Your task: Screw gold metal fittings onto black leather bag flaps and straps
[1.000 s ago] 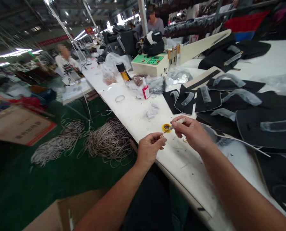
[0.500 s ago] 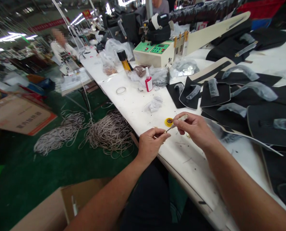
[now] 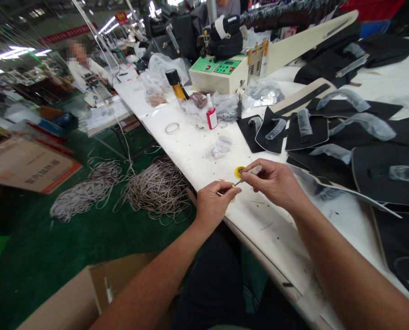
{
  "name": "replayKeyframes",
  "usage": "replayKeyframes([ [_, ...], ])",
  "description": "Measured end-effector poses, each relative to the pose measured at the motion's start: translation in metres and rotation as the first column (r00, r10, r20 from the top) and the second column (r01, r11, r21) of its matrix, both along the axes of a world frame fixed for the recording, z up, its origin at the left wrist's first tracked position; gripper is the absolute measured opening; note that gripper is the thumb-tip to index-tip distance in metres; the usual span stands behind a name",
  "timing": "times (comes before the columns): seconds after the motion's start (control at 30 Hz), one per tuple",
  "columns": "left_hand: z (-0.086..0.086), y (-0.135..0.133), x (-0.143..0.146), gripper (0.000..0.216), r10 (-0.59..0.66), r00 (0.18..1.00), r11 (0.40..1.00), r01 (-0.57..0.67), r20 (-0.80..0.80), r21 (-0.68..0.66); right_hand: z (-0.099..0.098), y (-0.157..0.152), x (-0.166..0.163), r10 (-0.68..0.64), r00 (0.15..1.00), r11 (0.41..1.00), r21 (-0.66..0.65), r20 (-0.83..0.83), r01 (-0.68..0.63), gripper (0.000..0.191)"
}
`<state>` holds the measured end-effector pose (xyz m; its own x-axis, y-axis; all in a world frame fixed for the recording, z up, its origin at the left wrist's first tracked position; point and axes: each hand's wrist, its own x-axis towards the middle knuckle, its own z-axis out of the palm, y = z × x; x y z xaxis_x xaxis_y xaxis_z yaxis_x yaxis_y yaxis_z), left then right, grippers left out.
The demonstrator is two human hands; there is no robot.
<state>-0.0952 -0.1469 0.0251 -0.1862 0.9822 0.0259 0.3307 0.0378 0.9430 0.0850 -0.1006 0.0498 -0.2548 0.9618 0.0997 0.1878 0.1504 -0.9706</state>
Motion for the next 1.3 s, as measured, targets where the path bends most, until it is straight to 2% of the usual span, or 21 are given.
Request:
replayKeyframes([
  [0.1,-0.002,0.000,-0.002,0.024,-0.003,0.997,0.999,0.008,0.081,-0.051,-0.005,0.001,-0.002,-0.086,0.993,0.995,0.057,0.075,0.082,0.036],
  [0.2,-0.004,-0.001,-0.007,0.026,-0.054,0.987,0.993,0.069,0.152,-0.095,-0.009,0.003,-0.002,-0.144,0.983,0.988,0.073,0.110,0.137,0.040],
  [0.3,-0.003,-0.002,-0.012,0.025,-0.084,0.983,0.989,0.102,0.164,-0.107,-0.011,0.004,-0.001,-0.047,0.998,0.999,0.027,0.030,0.046,0.034],
  [0.4,0.002,-0.002,-0.017,0.026,-0.048,0.990,0.992,0.062,0.134,-0.108,-0.010,0.003,0.000,0.106,0.993,0.994,-0.027,-0.059,-0.108,0.034],
  [0.47,0.006,-0.001,-0.020,0.026,-0.037,0.995,0.994,0.045,0.088,-0.098,-0.008,0.002,0.001,0.123,0.991,0.990,-0.059,-0.047,-0.126,0.036],
  [0.6,0.013,0.003,-0.028,0.025,-0.078,0.995,0.996,0.076,-0.063,-0.044,-0.003,0.000,-0.002,-0.057,0.992,0.995,-0.073,0.114,0.066,0.045],
  [0.67,0.015,0.009,-0.034,0.021,-0.085,0.980,0.995,0.092,-0.178,0.030,0.000,0.000,-0.003,-0.136,0.983,0.988,-0.055,0.124,0.144,0.049],
  [0.8,0.009,0.031,-0.052,0.016,-0.025,0.914,0.986,0.089,-0.405,0.139,0.001,0.005,0.005,-0.262,0.965,0.964,-0.059,-0.027,0.260,0.043],
  [0.9,-0.006,0.052,-0.068,0.017,-0.047,0.843,0.992,0.104,-0.536,0.077,-0.005,0.012,0.018,-0.319,0.935,0.947,-0.092,-0.152,0.308,0.038],
  [1.07,-0.027,0.076,-0.082,0.012,-0.169,0.780,0.982,0.183,-0.603,-0.039,-0.020,0.017,0.033,-0.383,0.875,0.922,-0.174,-0.297,0.345,0.033],
  [1.17,-0.023,0.078,-0.081,0.010,-0.163,0.755,0.982,0.185,-0.635,-0.032,-0.027,0.014,0.033,-0.402,0.850,0.914,-0.207,-0.339,0.349,0.034],
  [1.23,-0.014,0.072,-0.073,0.022,-0.123,0.745,0.985,0.170,-0.655,0.008,-0.031,0.011,0.031,-0.428,0.829,0.903,-0.199,-0.359,0.380,0.033],
  [1.3,-0.005,0.060,-0.058,0.029,-0.111,0.737,0.973,0.217,-0.667,0.077,-0.036,0.009,0.030,-0.468,0.799,0.884,-0.191,-0.378,0.428,0.033],
])
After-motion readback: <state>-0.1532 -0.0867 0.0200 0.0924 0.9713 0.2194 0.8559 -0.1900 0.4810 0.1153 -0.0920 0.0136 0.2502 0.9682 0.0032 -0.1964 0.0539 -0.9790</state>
